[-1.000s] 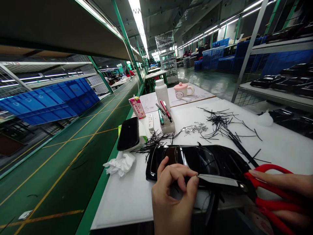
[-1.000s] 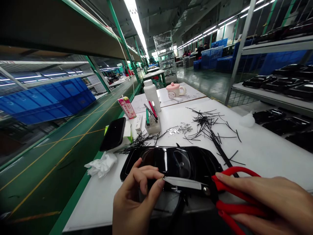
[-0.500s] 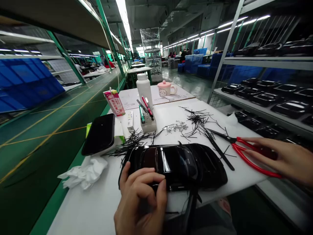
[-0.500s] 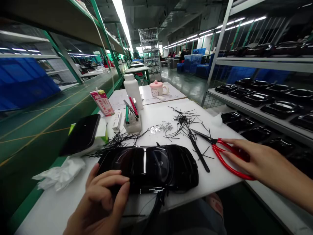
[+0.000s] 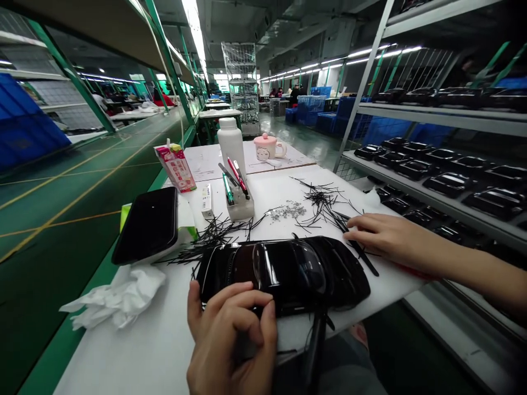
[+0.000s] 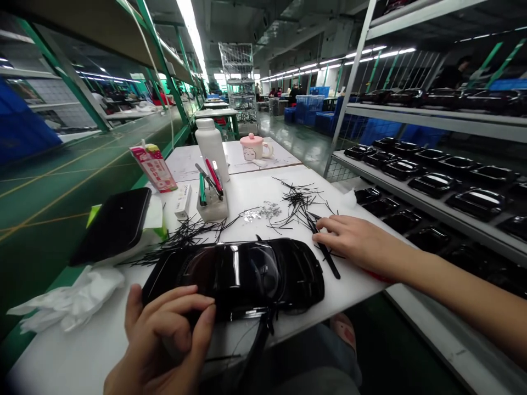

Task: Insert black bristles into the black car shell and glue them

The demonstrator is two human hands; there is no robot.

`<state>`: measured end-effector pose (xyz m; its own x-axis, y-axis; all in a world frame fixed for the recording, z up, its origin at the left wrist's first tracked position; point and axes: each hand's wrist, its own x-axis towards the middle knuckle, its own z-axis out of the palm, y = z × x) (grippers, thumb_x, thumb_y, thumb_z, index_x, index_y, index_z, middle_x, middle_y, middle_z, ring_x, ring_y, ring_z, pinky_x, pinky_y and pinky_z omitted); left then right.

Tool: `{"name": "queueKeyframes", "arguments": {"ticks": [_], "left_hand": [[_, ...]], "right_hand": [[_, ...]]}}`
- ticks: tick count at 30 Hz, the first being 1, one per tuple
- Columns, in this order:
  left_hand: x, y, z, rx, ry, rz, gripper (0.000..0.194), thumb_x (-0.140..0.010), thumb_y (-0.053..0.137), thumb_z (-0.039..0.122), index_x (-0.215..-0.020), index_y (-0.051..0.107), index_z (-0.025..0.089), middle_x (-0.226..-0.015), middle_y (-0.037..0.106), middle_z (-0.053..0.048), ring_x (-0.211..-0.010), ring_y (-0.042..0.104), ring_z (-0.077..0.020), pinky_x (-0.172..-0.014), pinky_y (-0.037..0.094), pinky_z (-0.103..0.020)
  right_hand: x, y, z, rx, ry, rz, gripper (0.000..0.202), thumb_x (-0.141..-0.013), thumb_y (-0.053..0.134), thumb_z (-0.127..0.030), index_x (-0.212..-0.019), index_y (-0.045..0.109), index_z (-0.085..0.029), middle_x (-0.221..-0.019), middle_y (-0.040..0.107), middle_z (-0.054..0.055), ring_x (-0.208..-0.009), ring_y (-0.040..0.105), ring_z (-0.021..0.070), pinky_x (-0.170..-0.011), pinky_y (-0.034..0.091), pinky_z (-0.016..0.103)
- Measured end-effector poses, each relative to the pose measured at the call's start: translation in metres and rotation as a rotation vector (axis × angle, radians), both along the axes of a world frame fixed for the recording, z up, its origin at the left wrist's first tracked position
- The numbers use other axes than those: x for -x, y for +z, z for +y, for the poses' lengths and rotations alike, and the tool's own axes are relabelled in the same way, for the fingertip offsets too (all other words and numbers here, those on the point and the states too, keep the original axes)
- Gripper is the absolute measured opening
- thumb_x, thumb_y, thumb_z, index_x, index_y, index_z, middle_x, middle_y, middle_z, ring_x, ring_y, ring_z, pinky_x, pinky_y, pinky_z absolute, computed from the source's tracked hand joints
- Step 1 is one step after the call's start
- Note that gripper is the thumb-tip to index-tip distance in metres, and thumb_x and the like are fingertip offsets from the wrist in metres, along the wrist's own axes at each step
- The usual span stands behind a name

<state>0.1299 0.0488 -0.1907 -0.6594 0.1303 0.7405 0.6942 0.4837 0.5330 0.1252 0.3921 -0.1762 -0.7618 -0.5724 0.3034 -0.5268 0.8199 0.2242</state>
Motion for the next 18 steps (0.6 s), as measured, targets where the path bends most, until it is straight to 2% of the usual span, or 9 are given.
{"name": "queueKeyframes", "arguments": {"ticks": [3,6,9,13,15,18], "left_hand": [[-0.003,0.001,0.0,-0.001,-0.004,-0.015,0.035,-0.087,0.062,0.004,-0.076,0.037,0.026,-0.08,0.069,0.009,-0.092,0.066,-0.0128,-0.132,0.013,-0.042],[-0.007,0.004,0.001,-0.008,-0.01,-0.038,0.035,-0.088,0.061,0.003,-0.076,0.037,0.025,-0.08,0.069,0.01,-0.094,0.065,-0.0122,-0.132,0.013,-0.045],[-0.008,0.005,0.002,-0.017,-0.018,-0.049,0.035,-0.089,0.061,0.003,-0.075,0.036,0.025,-0.08,0.069,0.01,-0.095,0.066,-0.0115,-0.132,0.013,-0.047],[-0.006,0.005,0.003,-0.02,0.003,-0.008,0.037,-0.087,0.063,0.001,-0.074,0.038,0.025,-0.079,0.069,0.01,-0.092,0.067,-0.0097,-0.132,0.014,-0.039],[-0.005,0.004,0.003,-0.026,0.005,0.018,0.037,-0.086,0.064,0.0,-0.074,0.039,0.025,-0.078,0.069,0.009,-0.091,0.067,-0.0092,-0.133,0.014,-0.037],[-0.004,0.002,0.003,-0.042,0.011,0.025,0.037,-0.086,0.064,0.0,-0.074,0.039,0.025,-0.078,0.069,0.008,-0.094,0.066,-0.0101,-0.134,0.007,-0.041]], "right_hand": [[-0.004,0.002,0.012,-0.022,0.08,0.025,0.033,-0.103,0.041,-0.007,-0.117,0.068,-0.017,-0.125,0.069,0.016,-0.107,0.069,0.0269,-0.085,0.057,0.038],[-0.009,0.004,0.027,0.01,0.168,0.064,0.033,-0.101,0.049,-0.007,-0.127,0.064,-0.018,-0.133,0.069,0.015,-0.119,0.066,0.0283,-0.102,0.053,0.043],[-0.012,0.003,0.032,0.071,0.143,0.059,0.036,-0.099,0.054,-0.007,-0.131,0.063,-0.02,-0.134,0.069,0.013,-0.12,0.066,0.0278,-0.107,0.052,0.044],[-0.007,-0.004,0.032,0.044,0.055,-0.054,0.033,-0.105,0.044,-0.018,-0.127,0.068,-0.025,-0.135,0.07,0.008,-0.118,0.069,0.0244,-0.1,0.056,0.037],[0.002,-0.005,0.04,0.039,-0.05,-0.051,0.036,-0.106,0.04,-0.023,-0.129,0.067,-0.026,-0.136,0.068,0.007,-0.117,0.068,0.0235,-0.097,0.057,0.035],[0.019,-0.004,0.067,0.033,-0.31,0.034,0.039,-0.102,0.043,-0.023,-0.132,0.067,-0.018,-0.134,0.067,0.016,-0.098,0.071,0.0258,-0.07,0.056,0.034]]}}
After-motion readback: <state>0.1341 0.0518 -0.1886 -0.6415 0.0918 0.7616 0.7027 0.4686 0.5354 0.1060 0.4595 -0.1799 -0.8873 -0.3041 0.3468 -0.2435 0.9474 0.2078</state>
